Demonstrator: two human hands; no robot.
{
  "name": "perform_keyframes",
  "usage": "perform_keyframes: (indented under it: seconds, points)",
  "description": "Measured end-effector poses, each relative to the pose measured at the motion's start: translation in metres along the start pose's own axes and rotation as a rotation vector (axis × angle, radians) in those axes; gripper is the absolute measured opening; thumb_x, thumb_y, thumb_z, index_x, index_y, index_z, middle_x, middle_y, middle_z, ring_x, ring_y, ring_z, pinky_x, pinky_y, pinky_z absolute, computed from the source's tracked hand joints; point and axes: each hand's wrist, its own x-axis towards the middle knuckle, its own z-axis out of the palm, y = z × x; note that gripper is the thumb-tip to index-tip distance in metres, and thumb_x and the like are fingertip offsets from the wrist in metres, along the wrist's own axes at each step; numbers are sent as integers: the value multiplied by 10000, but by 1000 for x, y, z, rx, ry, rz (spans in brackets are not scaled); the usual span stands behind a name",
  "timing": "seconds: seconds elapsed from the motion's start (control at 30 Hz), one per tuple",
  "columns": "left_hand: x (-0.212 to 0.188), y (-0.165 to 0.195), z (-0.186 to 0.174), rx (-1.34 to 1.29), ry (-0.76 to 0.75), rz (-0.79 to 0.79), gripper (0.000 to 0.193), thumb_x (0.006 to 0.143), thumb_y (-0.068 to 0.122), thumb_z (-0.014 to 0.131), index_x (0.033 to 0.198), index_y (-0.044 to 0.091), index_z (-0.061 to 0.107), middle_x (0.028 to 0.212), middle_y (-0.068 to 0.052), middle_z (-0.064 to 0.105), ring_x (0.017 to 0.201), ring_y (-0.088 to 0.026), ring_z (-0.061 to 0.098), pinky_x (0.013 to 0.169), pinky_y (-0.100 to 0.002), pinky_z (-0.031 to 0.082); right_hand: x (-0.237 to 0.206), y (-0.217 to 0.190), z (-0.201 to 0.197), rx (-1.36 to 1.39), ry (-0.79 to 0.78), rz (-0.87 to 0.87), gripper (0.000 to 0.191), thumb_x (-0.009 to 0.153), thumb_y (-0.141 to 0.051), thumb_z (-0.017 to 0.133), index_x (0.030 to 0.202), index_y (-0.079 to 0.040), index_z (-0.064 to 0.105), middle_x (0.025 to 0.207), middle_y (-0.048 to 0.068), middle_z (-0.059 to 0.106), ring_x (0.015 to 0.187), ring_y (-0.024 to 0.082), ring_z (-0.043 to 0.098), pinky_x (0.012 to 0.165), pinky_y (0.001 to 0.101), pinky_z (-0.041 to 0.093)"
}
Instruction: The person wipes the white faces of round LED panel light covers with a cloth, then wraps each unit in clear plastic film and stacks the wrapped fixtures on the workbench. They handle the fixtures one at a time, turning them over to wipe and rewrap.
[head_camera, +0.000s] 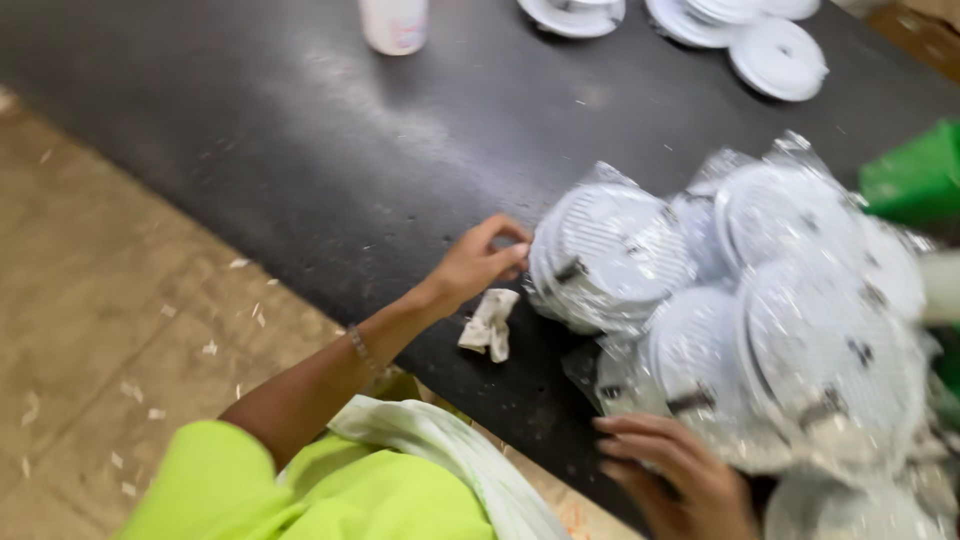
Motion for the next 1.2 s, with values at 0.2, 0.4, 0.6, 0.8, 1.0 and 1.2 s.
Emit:
perform_keyframes:
  seconds: [0.2,0.4,0.6,0.8,1.0,1.2]
  points:
    - [-98,3,-86,29,246,-145,175,973,164,649,1111,62,678,1010,-31,695,875,-100,673,750,-259,575,92,-16,104,191,-247,100,252,818,-23,763,1066,-33,718,1147,79,754,1099,251,734,905,340,567]
    - [-165,52,-151,227,-71,-179,188,926,201,745,1075,89,771,984,-41,709,900,-139,636,786,-281,526,154,-60,173,257,-385,9,292,840,-16,731,1128,-41,687,1156,95,731,1074,281,721,896,375,562]
    - [-219,69,-250,400,-607,-71,265,908,212,743,1166,154,768,1153,-27,692,1058,-194,660,932,-353,531,223,-120,262,187,-471,47,269,835,-47,734,1099,-65,689,1059,83,728,961,270,733,811,382,580]
    - [-268,55,-332,445,-399,-72,183,875,150,768,1049,92,773,1049,-51,702,902,-180,699,824,-330,574,284,-175,351,198,-520,-118,264,878,-113,738,1130,-61,679,1045,108,709,983,310,694,821,397,560]
    - [-287,82,-404,266,48,-4,162,861,78,718,1017,49,753,1028,-31,717,892,-142,697,766,-321,575,345,-195,380,105,-575,-167,227,921,-134,680,1140,-74,683,1031,116,684,978,329,669,858,421,537]
    - [-275,74,-446,263,86,-305,502,827,139,746,1319,158,650,1126,29,731,900,-126,730,805,-275,603,392,-158,382,92,-576,-57,204,957,-169,663,1143,-90,688,1058,90,715,984,262,699,874,391,559]
